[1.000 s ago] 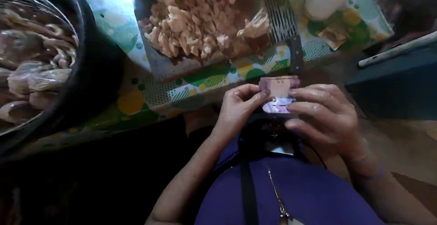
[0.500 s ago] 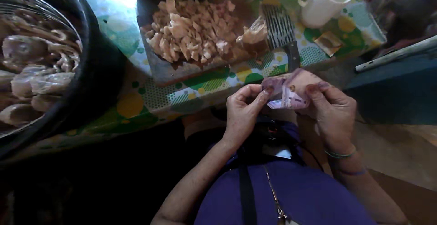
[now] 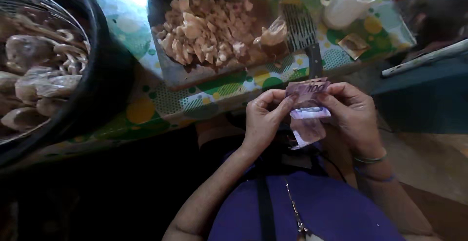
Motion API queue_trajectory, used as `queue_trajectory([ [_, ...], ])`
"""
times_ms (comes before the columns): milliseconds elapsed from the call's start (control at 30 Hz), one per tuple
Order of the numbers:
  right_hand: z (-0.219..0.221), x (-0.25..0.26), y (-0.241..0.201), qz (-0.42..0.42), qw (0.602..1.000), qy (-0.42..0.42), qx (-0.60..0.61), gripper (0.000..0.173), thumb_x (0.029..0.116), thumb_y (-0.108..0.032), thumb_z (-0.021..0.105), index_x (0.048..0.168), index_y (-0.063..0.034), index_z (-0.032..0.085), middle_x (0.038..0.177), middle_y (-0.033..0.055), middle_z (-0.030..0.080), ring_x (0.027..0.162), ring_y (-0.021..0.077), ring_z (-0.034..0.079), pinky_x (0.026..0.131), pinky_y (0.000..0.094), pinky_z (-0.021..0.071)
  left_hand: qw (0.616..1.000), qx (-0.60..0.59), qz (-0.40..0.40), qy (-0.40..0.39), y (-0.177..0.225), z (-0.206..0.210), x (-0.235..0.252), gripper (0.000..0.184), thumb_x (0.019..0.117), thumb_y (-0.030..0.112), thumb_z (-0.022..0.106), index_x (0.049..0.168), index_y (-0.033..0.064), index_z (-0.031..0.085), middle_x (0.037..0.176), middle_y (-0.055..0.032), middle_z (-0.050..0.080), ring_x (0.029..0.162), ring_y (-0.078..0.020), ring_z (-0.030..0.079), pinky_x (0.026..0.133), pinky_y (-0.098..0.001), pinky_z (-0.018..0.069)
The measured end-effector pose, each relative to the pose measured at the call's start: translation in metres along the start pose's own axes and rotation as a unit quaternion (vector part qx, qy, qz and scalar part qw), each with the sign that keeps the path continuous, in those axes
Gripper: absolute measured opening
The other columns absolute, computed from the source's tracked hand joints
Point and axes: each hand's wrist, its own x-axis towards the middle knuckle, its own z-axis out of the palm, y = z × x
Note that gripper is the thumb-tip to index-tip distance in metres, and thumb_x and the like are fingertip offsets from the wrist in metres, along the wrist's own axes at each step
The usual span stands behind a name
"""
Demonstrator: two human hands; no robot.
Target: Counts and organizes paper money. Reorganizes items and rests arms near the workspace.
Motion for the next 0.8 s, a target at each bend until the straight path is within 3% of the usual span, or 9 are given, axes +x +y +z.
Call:
queue_trajectory([
  [133, -0.003, -0.004, 0.007, -0.095, 0.995, 0.030, -0.017, 0.015, 0.0984, -0.010, 0.065, 0.107, -0.0210, 0.070, 0.099, -0.0164, 0.070, 0.089, -0.0028, 0.066, 0.082, 0.0177, 0.0570, 1.000, -0.024, 0.000, 0.010, -0.002, -0.002, 0.002, 0.006, 0.0981, 0.003, 0.066, 0.100, 0.0033, 0.072, 0.081, 0.0024, 0.070, 0.066, -0.0001, 0.061, 0.061, -0.0158, 0.0522],
  [233, -0.003, -0.005, 0.006, -0.076, 0.997, 0.020, 0.002, 0.014, 0.0997, -0.013, 0.063, 0.108, -0.0240, 0.066, 0.096, -0.0175, 0.068, 0.086, -0.0040, 0.065, 0.078, 0.0163, 0.0568, 1.000, -0.014, 0.010, 0.004, -0.001, 0.000, 0.003, 0.006, 0.0983, 0.002, 0.065, 0.100, 0.0023, 0.071, 0.082, 0.0017, 0.070, 0.068, -0.0009, 0.063, 0.063, -0.0163, 0.0536],
  [367, 0.001, -0.004, 0.004, -0.059, 0.998, 0.030, 0.024, 0.017, 0.0938, -0.012, 0.073, 0.105, -0.0213, 0.064, 0.094, -0.0138, 0.069, 0.084, -0.0017, 0.067, 0.077, 0.0172, 0.0581, 1.000, -0.013, 0.017, -0.011, 0.000, 0.003, 0.002, 0.007, 0.0977, 0.002, 0.065, 0.101, 0.0021, 0.072, 0.084, 0.0017, 0.071, 0.069, -0.0004, 0.063, 0.062, -0.0157, 0.0531],
  [600, 0.000, -0.001, 0.007, -0.084, 0.995, 0.040, 0.027, 0.012, 0.0981, -0.014, 0.068, 0.101, -0.0209, 0.077, 0.101, -0.0135, 0.074, 0.088, -0.0010, 0.069, 0.079, 0.0186, 0.0590, 0.999, -0.024, -0.003, -0.024, -0.002, -0.001, 0.003, 0.005, 0.0967, 0.003, 0.068, 0.099, 0.0036, 0.072, 0.080, 0.0032, 0.070, 0.064, 0.0009, 0.060, 0.059, -0.0148, 0.0504],
  [667, 0.000, -0.002, 0.006, -0.092, 0.994, 0.060, 0.027, 0.013, 0.1000, -0.020, 0.066, 0.104, -0.0249, 0.077, 0.103, -0.0173, 0.072, 0.081, -0.0043, 0.066, 0.072, 0.0149, 0.0571, 1.000, -0.025, -0.002, -0.001, -0.003, -0.001, 0.004, 0.005, 0.0975, 0.004, 0.067, 0.097, 0.0042, 0.072, 0.077, 0.0038, 0.068, 0.060, 0.0017, 0.055, 0.055, -0.0141, 0.0462],
  [733, -0.006, -0.004, 0.008, -0.133, 0.989, 0.028, 0.061, 0.017, 0.1030, -0.029, 0.061, 0.106, -0.0290, 0.078, 0.110, -0.0190, 0.070, 0.084, -0.0051, 0.065, 0.072, 0.0132, 0.0558, 0.999, -0.037, 0.010, 0.022, -0.004, -0.002, 0.006, 0.005, 0.0985, 0.005, 0.066, 0.097, 0.0046, 0.071, 0.076, 0.0042, 0.067, 0.058, 0.0021, 0.054, 0.054, -0.0137, 0.0459],
  [800, -0.012, -0.005, 0.008, -0.154, 0.979, -0.029, 0.127, 0.031, 0.1049, -0.045, 0.050, 0.098, -0.0307, 0.077, 0.098, -0.0172, 0.072, 0.083, -0.0021, 0.066, 0.073, 0.0161, 0.0554, 0.998, -0.047, 0.018, 0.035, -0.003, -0.003, 0.008, 0.005, 0.0990, 0.005, 0.066, 0.098, 0.0044, 0.071, 0.076, 0.0042, 0.067, 0.058, 0.0023, 0.055, 0.054, -0.0135, 0.0462],
])
